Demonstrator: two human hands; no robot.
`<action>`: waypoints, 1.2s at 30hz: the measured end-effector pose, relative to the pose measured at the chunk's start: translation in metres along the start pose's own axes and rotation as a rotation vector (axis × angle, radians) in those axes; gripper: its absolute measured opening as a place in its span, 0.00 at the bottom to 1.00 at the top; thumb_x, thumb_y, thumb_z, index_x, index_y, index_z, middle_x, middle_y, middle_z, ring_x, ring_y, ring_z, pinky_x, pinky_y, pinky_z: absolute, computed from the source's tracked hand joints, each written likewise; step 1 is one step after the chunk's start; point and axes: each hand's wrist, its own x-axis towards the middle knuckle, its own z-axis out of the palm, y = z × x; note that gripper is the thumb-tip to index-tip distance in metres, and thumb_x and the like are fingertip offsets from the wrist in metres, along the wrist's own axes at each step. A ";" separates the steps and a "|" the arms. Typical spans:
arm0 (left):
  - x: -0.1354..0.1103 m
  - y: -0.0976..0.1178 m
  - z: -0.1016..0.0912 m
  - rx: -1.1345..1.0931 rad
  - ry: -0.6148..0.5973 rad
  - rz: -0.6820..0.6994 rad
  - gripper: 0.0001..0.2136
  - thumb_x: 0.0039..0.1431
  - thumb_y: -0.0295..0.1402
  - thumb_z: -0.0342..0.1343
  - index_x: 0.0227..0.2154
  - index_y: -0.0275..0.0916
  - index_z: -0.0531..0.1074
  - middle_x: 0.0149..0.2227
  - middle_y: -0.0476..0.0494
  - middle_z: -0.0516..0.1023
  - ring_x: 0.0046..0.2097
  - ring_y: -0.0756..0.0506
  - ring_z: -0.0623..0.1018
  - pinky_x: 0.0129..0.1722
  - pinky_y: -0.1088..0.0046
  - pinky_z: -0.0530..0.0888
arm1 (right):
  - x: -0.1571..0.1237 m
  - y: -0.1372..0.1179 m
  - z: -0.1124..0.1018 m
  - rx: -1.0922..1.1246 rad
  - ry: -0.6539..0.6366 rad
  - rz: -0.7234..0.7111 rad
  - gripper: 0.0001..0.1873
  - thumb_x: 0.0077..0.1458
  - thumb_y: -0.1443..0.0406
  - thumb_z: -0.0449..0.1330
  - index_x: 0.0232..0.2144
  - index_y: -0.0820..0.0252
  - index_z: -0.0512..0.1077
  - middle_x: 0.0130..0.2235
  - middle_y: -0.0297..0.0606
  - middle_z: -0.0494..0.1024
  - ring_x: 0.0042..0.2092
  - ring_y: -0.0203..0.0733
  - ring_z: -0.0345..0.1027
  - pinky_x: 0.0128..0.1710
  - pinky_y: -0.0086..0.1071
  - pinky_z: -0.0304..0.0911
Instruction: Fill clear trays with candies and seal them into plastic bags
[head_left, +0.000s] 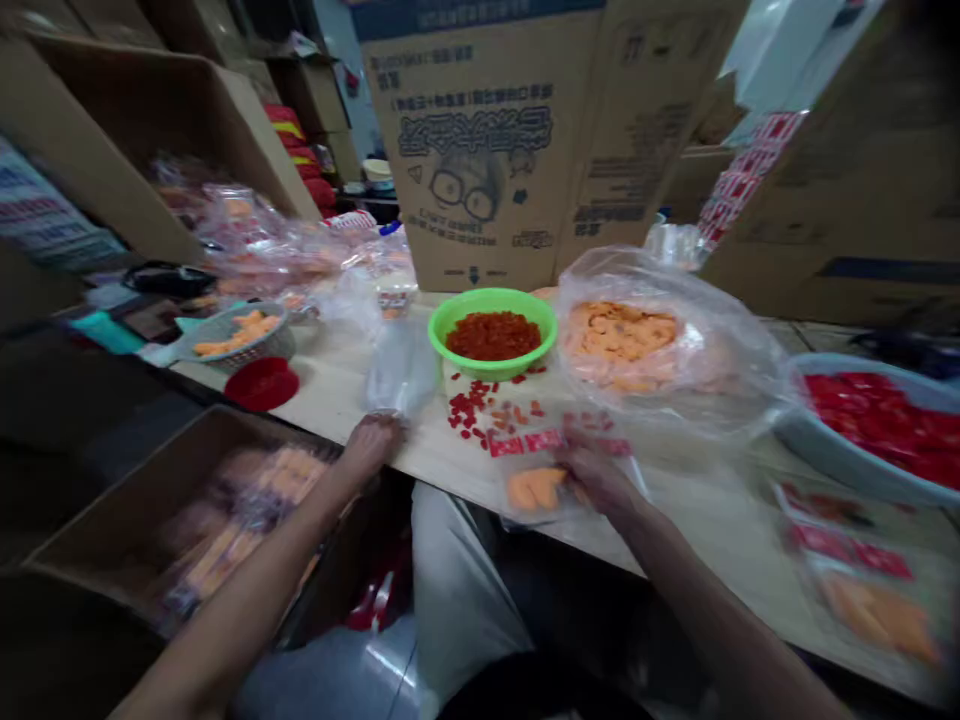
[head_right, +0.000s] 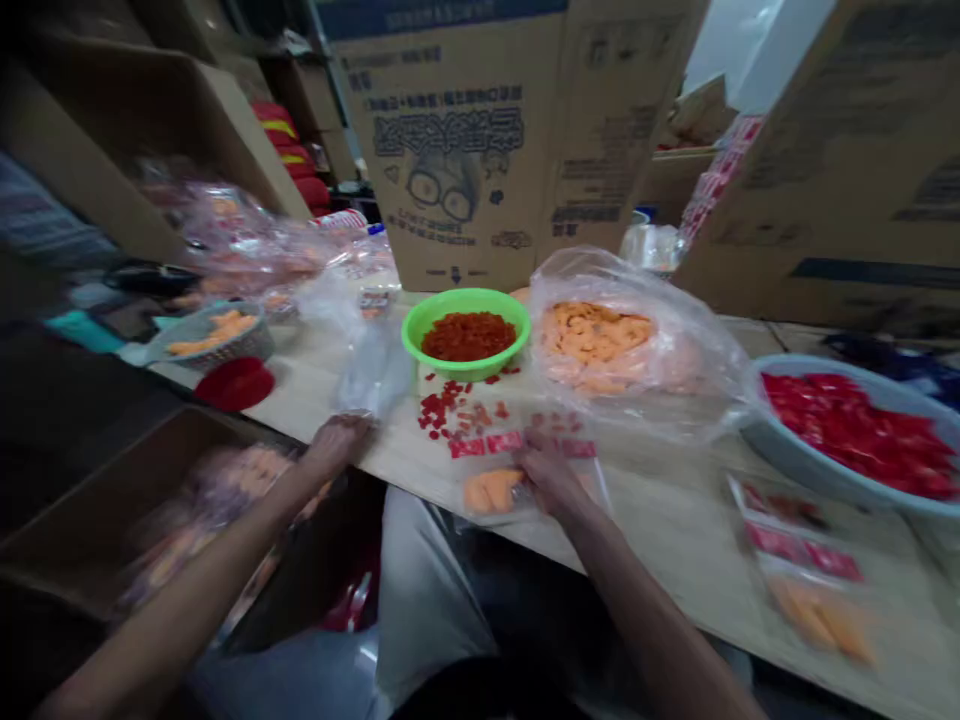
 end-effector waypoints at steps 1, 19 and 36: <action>-0.001 -0.001 0.002 0.000 0.019 -0.026 0.08 0.55 0.23 0.52 0.31 0.33 0.76 0.37 0.31 0.79 0.45 0.36 0.78 0.51 0.60 0.69 | -0.003 0.008 -0.008 -0.024 0.023 -0.005 0.12 0.35 0.61 0.63 0.25 0.57 0.66 0.24 0.30 0.69 0.26 0.36 0.62 0.25 0.29 0.58; -0.010 -0.003 0.030 -0.464 0.302 -0.210 0.08 0.56 0.35 0.56 0.31 0.38 0.77 0.34 0.45 0.78 0.39 0.45 0.74 0.42 0.69 0.71 | -0.030 0.015 -0.037 0.175 -0.184 0.087 0.17 0.41 0.60 0.73 0.33 0.57 0.74 0.27 0.31 0.73 0.28 0.35 0.64 0.28 0.28 0.60; -0.047 0.013 0.011 -0.403 0.433 0.463 0.18 0.67 0.34 0.50 0.57 0.42 0.70 0.58 0.35 0.73 0.57 0.41 0.75 0.55 0.61 0.75 | 0.013 0.017 0.084 0.291 -0.844 0.393 0.15 0.38 0.64 0.70 0.30 0.61 0.71 0.26 0.35 0.77 0.27 0.38 0.70 0.29 0.29 0.63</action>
